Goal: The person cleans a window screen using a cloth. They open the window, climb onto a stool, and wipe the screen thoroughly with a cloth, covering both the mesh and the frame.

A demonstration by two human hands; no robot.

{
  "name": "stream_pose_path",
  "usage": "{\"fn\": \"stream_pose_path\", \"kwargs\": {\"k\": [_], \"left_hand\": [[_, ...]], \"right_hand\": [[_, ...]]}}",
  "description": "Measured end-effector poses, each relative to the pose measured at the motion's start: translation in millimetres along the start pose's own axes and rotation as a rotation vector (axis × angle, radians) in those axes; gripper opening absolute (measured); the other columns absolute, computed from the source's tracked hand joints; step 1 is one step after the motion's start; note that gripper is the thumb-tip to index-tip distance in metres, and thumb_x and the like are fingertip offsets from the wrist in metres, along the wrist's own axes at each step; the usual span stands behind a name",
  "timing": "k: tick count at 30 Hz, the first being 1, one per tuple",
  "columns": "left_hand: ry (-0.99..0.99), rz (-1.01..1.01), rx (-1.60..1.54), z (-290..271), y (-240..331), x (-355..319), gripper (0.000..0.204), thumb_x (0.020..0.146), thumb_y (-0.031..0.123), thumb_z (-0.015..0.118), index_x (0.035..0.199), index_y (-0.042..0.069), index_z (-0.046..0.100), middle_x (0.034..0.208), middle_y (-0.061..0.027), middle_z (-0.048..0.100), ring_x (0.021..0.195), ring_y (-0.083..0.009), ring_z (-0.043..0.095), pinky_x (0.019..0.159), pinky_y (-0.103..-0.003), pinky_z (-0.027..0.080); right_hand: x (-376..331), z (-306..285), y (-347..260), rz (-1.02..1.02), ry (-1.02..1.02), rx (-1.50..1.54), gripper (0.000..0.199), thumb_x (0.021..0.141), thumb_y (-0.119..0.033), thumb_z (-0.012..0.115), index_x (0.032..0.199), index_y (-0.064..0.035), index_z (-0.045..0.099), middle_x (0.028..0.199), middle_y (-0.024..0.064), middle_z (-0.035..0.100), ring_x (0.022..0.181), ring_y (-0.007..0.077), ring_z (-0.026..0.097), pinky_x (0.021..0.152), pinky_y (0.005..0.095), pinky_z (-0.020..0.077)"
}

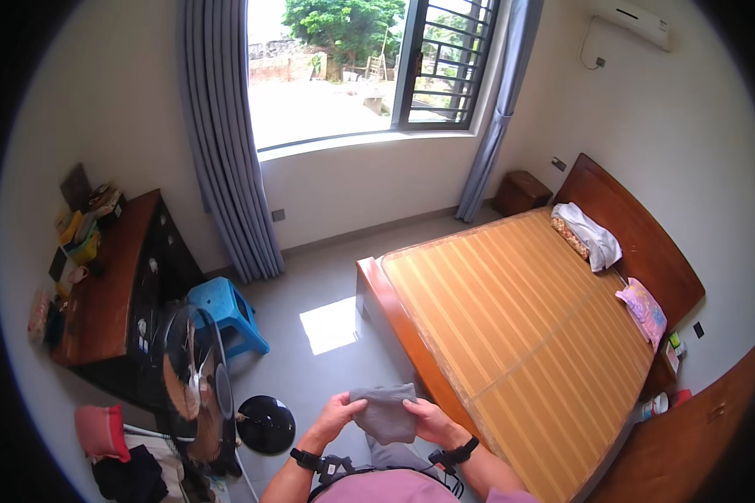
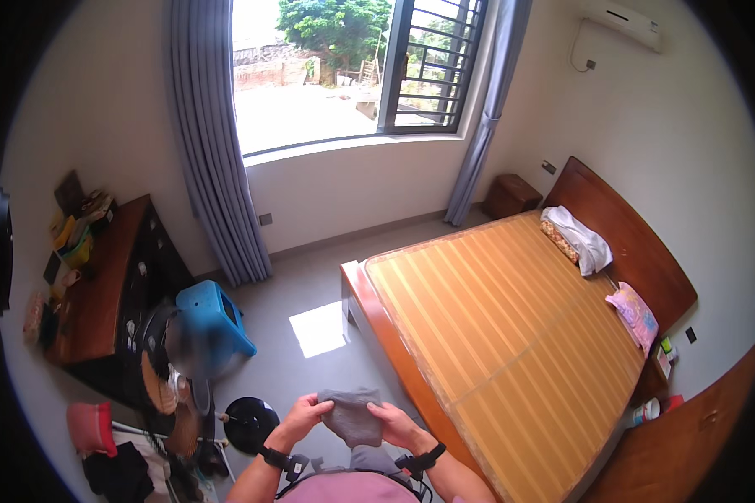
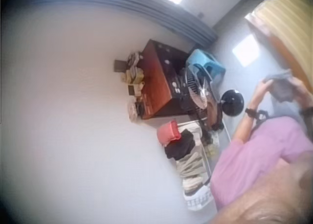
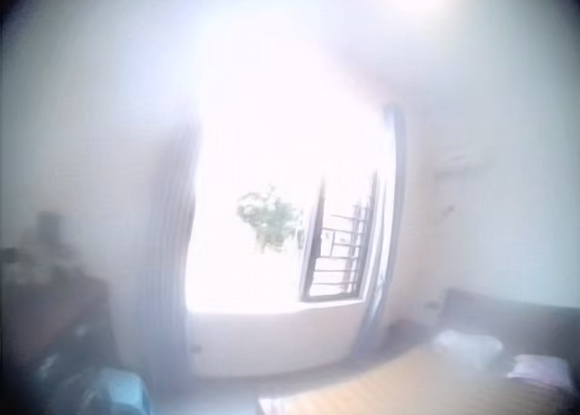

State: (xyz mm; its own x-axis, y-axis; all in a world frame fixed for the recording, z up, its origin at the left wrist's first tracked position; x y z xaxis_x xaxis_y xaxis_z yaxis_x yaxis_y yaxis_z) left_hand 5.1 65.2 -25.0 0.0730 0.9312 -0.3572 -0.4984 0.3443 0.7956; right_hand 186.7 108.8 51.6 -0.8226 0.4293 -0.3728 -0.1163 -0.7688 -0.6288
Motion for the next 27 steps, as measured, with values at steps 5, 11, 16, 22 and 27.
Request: {"fn": "stream_pose_path", "kwargs": {"k": [5, 11, 16, 22, 27], "left_hand": [[0.153, 0.062, 0.006, -73.0, 58.2, 88.7, 0.029, 0.1, 0.014, 0.067, 0.124, -0.003, 0.066, 0.113, -0.007, 0.072, 0.1, -0.0162, 0.068, 0.092, -0.032, 0.055], [0.299, 0.183, -0.346, -128.8, 142.5, 204.2, 0.023, 0.1, 0.013, 0.067, 0.118, -0.001, 0.066, 0.115, -0.0086, 0.07, 0.102, -0.0177, 0.068, 0.091, -0.034, 0.055], [0.495, 0.352, -0.453, -279.9, 125.6, 309.3, 0.016, 0.101, 0.01, 0.053, 0.088, 0.009, 0.061, 0.08, 0.0014, 0.051, 0.074, -0.0105, 0.051, 0.067, -0.028, 0.045], [0.872, 0.305, -0.643, -472.9, 80.8, 349.0, 0.021, 0.096, 0.01, 0.058, 0.078, 0.016, 0.051, 0.074, 0.0025, 0.046, 0.067, -0.0114, 0.048, 0.06, -0.029, 0.043], [0.993, 0.178, -0.301, -599.1, 101.9, 392.5, 0.006, 0.1, 0.02, 0.057, 0.096, 0.016, 0.054, 0.092, 0.0009, 0.053, 0.082, -0.0155, 0.054, 0.07, -0.033, 0.048]], "right_hand": [[141.1, -38.4, -52.6, 0.101, -0.078, -0.054, 0.054, 0.108, -0.033, 0.054, 0.15, -0.0004, 0.045, 0.141, 0.0119, 0.058, 0.121, 0.0234, 0.063, 0.104, 0.0402, 0.0517], [281.8, -35.0, -165.1, 0.233, -0.211, -0.087, 0.052, 0.109, -0.033, 0.053, 0.147, 0.0014, 0.047, 0.14, 0.0117, 0.06, 0.123, 0.0212, 0.061, 0.107, 0.0381, 0.0476], [374.1, -24.9, -231.9, 0.279, -0.292, -0.157, 0.052, 0.108, -0.035, 0.055, 0.147, -0.0011, 0.05, 0.137, 0.0104, 0.062, 0.121, 0.0193, 0.062, 0.104, 0.0371, 0.0499], [463.6, -59.3, -249.1, 0.342, -0.179, -0.214, 0.054, 0.108, -0.036, 0.053, 0.148, -0.0001, 0.046, 0.139, 0.0075, 0.06, 0.122, 0.0167, 0.058, 0.107, 0.036, 0.0465], [527.0, -78.4, -275.5, 0.275, 0.077, -0.172, 0.051, 0.107, -0.033, 0.057, 0.147, -0.0034, 0.05, 0.137, 0.0076, 0.061, 0.12, 0.0176, 0.06, 0.104, 0.0364, 0.0493]]}}
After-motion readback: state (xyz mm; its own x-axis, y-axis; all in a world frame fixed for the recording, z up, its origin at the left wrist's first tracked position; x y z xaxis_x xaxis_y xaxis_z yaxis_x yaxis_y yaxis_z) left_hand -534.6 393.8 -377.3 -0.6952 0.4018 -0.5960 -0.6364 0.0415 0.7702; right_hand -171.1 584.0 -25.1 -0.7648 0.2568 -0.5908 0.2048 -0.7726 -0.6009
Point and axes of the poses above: each hand's wrist, its own x-axis towards the middle knuckle, its own z-axis out of the palm, y = z × x, the point moved 7 cm from there along x, towards the middle knuckle
